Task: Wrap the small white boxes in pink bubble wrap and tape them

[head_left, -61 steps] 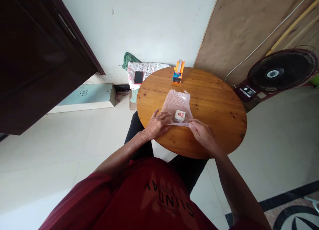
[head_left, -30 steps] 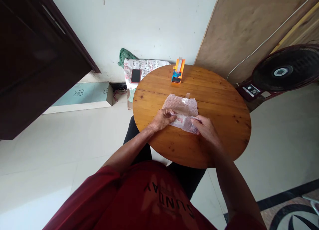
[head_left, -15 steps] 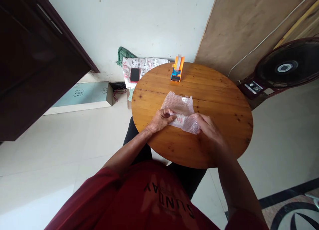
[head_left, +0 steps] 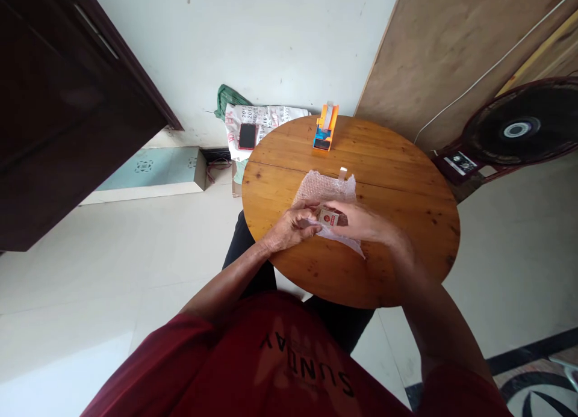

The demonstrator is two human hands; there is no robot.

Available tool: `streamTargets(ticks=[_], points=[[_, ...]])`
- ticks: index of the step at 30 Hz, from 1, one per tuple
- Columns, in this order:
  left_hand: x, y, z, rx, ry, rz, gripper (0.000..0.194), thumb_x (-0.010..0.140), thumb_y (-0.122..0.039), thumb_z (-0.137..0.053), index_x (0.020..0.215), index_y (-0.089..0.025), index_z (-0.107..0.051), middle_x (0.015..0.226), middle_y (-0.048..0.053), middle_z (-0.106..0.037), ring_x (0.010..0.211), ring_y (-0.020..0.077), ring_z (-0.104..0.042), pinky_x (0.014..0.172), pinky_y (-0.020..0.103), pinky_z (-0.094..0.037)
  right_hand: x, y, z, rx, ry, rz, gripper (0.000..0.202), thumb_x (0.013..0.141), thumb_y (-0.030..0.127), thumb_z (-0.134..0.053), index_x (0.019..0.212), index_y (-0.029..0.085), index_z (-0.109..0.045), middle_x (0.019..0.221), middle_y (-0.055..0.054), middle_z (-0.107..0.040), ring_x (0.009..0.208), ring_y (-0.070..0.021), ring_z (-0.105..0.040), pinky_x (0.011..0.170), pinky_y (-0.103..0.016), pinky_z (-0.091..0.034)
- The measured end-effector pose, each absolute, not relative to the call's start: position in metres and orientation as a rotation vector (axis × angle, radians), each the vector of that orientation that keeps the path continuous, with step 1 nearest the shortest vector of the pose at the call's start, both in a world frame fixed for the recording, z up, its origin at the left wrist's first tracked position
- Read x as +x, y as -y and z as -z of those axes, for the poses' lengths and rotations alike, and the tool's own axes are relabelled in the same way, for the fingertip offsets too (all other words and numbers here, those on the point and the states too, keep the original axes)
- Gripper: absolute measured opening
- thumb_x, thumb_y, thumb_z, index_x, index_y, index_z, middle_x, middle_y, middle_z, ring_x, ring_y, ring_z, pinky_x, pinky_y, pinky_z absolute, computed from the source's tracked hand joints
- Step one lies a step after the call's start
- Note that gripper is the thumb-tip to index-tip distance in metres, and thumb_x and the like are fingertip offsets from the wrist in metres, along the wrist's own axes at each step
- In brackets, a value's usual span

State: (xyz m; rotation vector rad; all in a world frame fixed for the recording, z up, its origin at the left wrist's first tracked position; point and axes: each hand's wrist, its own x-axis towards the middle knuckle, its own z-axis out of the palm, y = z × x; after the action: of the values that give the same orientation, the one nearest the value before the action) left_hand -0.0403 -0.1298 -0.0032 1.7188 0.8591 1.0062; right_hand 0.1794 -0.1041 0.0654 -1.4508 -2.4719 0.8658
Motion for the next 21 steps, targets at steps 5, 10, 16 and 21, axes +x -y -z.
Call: streamTargets(ticks=[5,10,16,21], points=[[-0.042,0.132,0.005,1.72,-0.83,-1.004,0.024,0.088,-0.039,-0.07,0.082,-0.016,-0.069,0.134,0.014,-0.059,0.123,0.026,-0.059,0.105,0.044,-0.05,0.175,0.115,-0.056,-1.602,2.561,-0.632,0.041,0.08,0.025,-0.063,0.121,0.024,-0.067,0.101,-0.008,-0.076,0.086,-0.0257,-0.068,0.069,-0.032,-0.046],[-0.042,0.132,0.001,1.723,-0.844,-1.005,0.022,0.088,-0.037,-0.07,0.081,-0.016,-0.069,0.132,0.013,-0.06,0.122,0.0254,-0.06,0.106,0.045,-0.05,0.175,0.114,-0.056,-1.695,2.457,-0.565,0.023,0.079,0.03,-0.066,0.1,0.026,-0.07,0.084,-0.004,-0.074,0.073,-0.0231,-0.066,0.06,-0.031,-0.041],[-0.04,0.132,-0.002,1.664,-0.851,-0.989,0.021,0.087,-0.035,-0.069,0.078,-0.017,-0.066,0.13,0.012,-0.062,0.115,0.0241,-0.063,0.096,0.039,-0.054,0.176,0.108,-0.051,-1.662,2.438,-0.652,0.029,0.079,0.03,-0.065,0.108,0.026,-0.07,0.093,-0.007,-0.076,0.082,-0.029,-0.069,0.068,-0.037,-0.048],[-0.033,0.124,0.001,1.592,-0.947,-1.04,0.022,0.086,-0.036,-0.068,0.079,-0.016,-0.063,0.113,0.01,-0.071,0.097,0.0194,-0.067,0.087,0.033,-0.052,0.202,0.109,-0.034,-1.543,2.099,-0.998,0.051,0.087,0.044,-0.062,0.135,0.029,-0.06,0.13,-0.008,-0.069,0.114,-0.0314,-0.066,0.095,-0.047,-0.052]])
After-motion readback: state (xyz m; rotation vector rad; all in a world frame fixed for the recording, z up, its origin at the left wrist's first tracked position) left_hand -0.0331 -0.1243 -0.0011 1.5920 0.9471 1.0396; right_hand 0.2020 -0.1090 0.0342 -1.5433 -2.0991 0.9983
